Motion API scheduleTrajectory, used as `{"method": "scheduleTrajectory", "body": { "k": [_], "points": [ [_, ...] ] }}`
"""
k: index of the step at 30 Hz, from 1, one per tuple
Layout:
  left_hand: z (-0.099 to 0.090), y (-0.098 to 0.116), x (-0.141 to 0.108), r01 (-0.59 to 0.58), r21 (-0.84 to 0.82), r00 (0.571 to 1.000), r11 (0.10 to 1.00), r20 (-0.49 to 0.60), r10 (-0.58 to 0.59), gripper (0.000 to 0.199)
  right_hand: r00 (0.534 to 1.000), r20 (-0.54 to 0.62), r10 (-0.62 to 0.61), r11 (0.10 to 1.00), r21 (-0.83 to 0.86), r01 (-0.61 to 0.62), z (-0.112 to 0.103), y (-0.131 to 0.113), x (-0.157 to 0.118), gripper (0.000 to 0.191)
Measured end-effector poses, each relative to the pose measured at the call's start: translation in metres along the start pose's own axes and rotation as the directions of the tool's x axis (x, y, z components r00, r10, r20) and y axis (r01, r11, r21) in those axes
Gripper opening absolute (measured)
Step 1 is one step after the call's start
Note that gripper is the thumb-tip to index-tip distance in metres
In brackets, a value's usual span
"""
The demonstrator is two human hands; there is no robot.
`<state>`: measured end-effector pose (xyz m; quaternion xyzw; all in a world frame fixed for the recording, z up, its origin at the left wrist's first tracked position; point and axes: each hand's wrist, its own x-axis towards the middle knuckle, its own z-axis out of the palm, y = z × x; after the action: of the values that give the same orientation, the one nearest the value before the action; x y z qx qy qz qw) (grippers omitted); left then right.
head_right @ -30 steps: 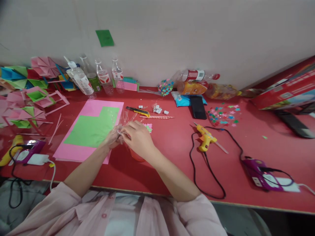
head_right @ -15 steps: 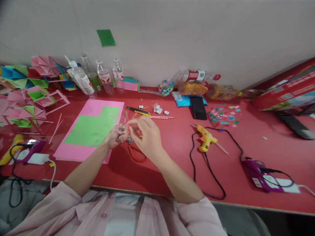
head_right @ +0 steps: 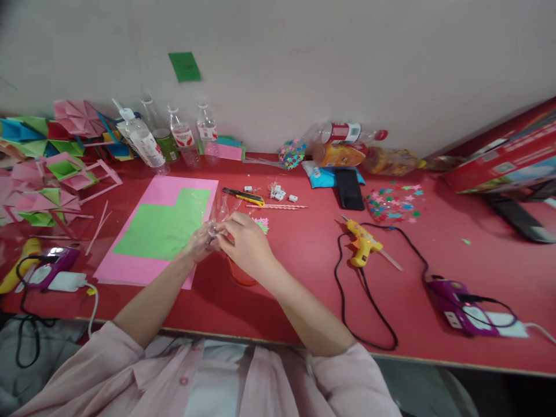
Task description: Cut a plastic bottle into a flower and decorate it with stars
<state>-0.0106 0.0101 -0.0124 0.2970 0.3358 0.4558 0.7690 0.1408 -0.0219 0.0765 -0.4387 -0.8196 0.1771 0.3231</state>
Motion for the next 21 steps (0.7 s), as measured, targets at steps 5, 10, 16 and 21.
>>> {"method": "scheduleTrajectory", "body": {
  "k": [5, 10, 16, 21],
  "points": [
    [-0.001, -0.001, 0.002, 0.03, -0.042, 0.997, 0.999, -0.067, -0.032, 0.029, 0.998, 0.021, -0.06, 0.998, -0.033, 0.06, 0.011, 0.005, 0.0, 0.009],
    [0.003, 0.004, 0.001, 0.053, -0.117, 0.991, 0.992, -0.117, -0.067, 0.029, 0.992, 0.025, -0.124, 0.985, -0.115, 0.126, 0.017, 0.007, 0.0, 0.014],
    [0.004, 0.007, 0.0, 0.042, -0.159, 0.994, 0.986, -0.095, -0.057, 0.036, 0.985, 0.078, -0.151, 0.978, -0.131, 0.16, 0.019, 0.009, 0.002, 0.016],
    [0.004, 0.006, -0.001, 0.011, -0.141, 0.995, 0.99, -0.097, -0.025, 0.034, 0.981, 0.13, -0.144, 0.955, -0.242, 0.173, 0.024, 0.011, 0.003, 0.019]
  ]
}}
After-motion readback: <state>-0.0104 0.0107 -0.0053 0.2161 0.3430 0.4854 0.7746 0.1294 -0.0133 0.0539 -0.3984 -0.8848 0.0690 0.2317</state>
